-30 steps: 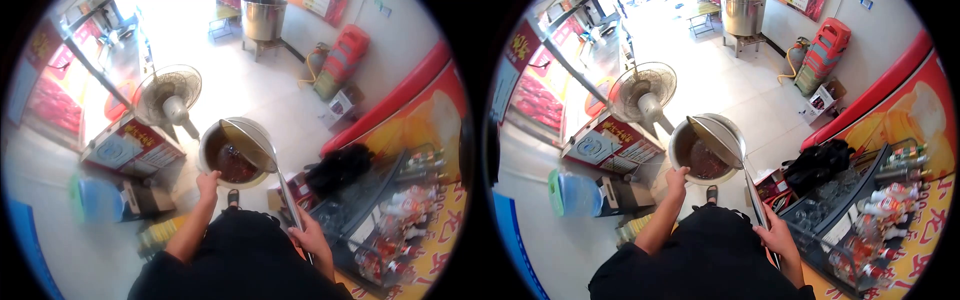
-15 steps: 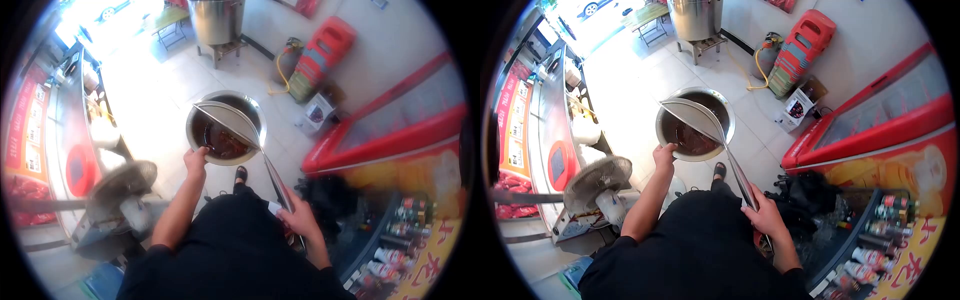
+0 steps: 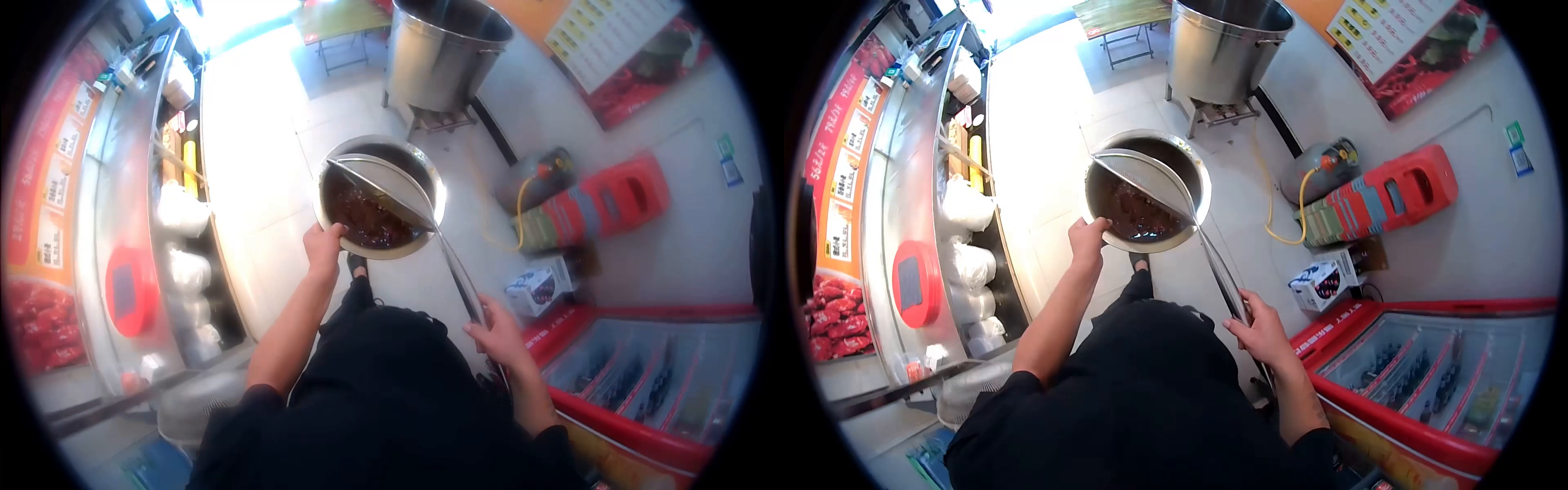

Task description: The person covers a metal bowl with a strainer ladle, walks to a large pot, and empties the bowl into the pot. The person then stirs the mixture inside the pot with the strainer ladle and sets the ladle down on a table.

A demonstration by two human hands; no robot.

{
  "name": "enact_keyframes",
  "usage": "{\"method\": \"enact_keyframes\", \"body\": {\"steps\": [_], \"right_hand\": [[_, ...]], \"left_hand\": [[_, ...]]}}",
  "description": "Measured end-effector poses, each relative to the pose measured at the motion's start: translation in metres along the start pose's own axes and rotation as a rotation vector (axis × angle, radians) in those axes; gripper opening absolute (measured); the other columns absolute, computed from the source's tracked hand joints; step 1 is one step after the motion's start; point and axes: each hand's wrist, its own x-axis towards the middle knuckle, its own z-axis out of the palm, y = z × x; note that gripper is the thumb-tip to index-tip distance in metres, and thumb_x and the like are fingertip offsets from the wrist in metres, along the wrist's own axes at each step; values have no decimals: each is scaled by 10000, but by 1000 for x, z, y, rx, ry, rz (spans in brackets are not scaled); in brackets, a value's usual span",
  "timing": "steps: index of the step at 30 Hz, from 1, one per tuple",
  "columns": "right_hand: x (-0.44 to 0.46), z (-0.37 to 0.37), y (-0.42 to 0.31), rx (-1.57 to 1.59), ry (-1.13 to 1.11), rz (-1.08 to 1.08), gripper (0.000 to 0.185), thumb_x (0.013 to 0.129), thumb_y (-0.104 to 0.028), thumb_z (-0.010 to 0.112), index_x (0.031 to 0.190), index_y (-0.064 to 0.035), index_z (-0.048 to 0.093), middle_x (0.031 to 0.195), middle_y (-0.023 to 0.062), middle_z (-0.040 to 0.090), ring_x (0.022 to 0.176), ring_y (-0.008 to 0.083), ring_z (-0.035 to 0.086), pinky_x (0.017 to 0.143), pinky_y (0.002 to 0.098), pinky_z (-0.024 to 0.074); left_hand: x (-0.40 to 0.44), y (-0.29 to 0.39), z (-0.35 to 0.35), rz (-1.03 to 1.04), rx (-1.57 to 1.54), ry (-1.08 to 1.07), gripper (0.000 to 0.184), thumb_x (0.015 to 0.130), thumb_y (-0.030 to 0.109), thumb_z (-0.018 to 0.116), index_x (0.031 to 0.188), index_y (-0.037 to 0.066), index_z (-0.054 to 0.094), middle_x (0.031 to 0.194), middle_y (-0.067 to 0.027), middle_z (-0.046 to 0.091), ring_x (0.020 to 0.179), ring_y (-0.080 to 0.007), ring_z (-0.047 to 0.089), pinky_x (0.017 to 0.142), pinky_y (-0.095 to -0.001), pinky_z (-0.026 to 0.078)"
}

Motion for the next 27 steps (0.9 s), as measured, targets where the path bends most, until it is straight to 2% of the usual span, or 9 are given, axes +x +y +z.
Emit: {"method": "enact_keyframes", "body": {"steps": [3, 8, 10, 11, 12, 17, 21, 25, 27], "right_hand": [[83, 5, -40, 49, -36, 14, 532, 905, -100, 766, 1350, 76, 533, 730, 31, 608, 517, 101, 578, 471, 275, 456], [211, 4, -96, 104, -126, -8, 490, 919, -94, 752, 1328, 66, 535, 730, 30, 609, 530, 101, 590, 478, 272, 459], [261, 7, -146, 114, -124, 4, 472, 926, -88, 742, 1322, 58, 531, 734, 33, 610, 526, 107, 592, 475, 273, 458], [290, 9, -153, 177, -152, -6, 477, 933, -86, 734, 1336, 49, 518, 733, 39, 609, 520, 111, 591, 474, 271, 460], [319, 8, -165, 191, -159, -10, 477, 933, -86, 734, 1336, 49, 518, 733, 39, 609, 520, 111, 591, 474, 271, 460], [468, -4, -216, 280, -302, 21, 484, 949, -95, 718, 1358, 39, 496, 763, 48, 613, 515, 121, 595, 473, 269, 472], [582, -7, -275, 393, -423, 29, 432, 971, -111, 687, 1330, 43, 502, 793, 63, 636, 514, 117, 592, 474, 258, 472], [679, -23, -325, 424, -530, 24, 347, 1008, -142, 635, 1283, 36, 522, 833, 81, 649, 535, 104, 599, 491, 254, 486], [711, -29, -351, 478, -512, 24, 329, 1017, -150, 620, 1273, 34, 524, 852, 85, 651, 540, 102, 601, 498, 249, 489]], "left_hand": [[83, 27, 9, -1, 26, 3, 204, 782, 1, 699, 970, -75, 678, 842, -109, 689, 736, -206, 665, 676, -347, 565], [217, 77, 22, -23, 101, 48, 214, 789, -7, 684, 989, -82, 682, 869, -127, 707, 773, -216, 694, 680, -351, 571], [268, 107, 28, -30, 39, 60, 219, 791, -5, 683, 996, -80, 681, 891, -132, 709, 771, -228, 697, 697, -360, 575], [290, 121, 33, -41, -11, 81, 202, 793, 26, 702, 963, -83, 713, 888, -117, 712, 781, -202, 664, 687, -350, 516], [315, 134, 37, -33, 1, 86, 202, 793, 26, 702, 963, -83, 713, 888, -117, 712, 781, -202, 664, 687, -350, 516], [433, 191, 67, -6, -64, 97, 292, 806, -7, 668, 1087, -77, 698, 988, -125, 711, 848, -211, 672, 699, -342, 533], [529, 242, 94, 28, 35, 161, 318, 791, -17, 675, 1104, -68, 698, 1029, -128, 699, 857, -205, 656, 733, -332, 517], [620, 295, 127, 92, 48, 153, 239, 798, -10, 684, 1023, -91, 692, 957, -124, 695, 854, -208, 642, 768, -343, 508], [656, 321, 149, 111, 22, 113, 272, 817, -11, 662, 1074, -94, 694, 967, -114, 690, 869, -210, 645, 788, -341, 512]]}}
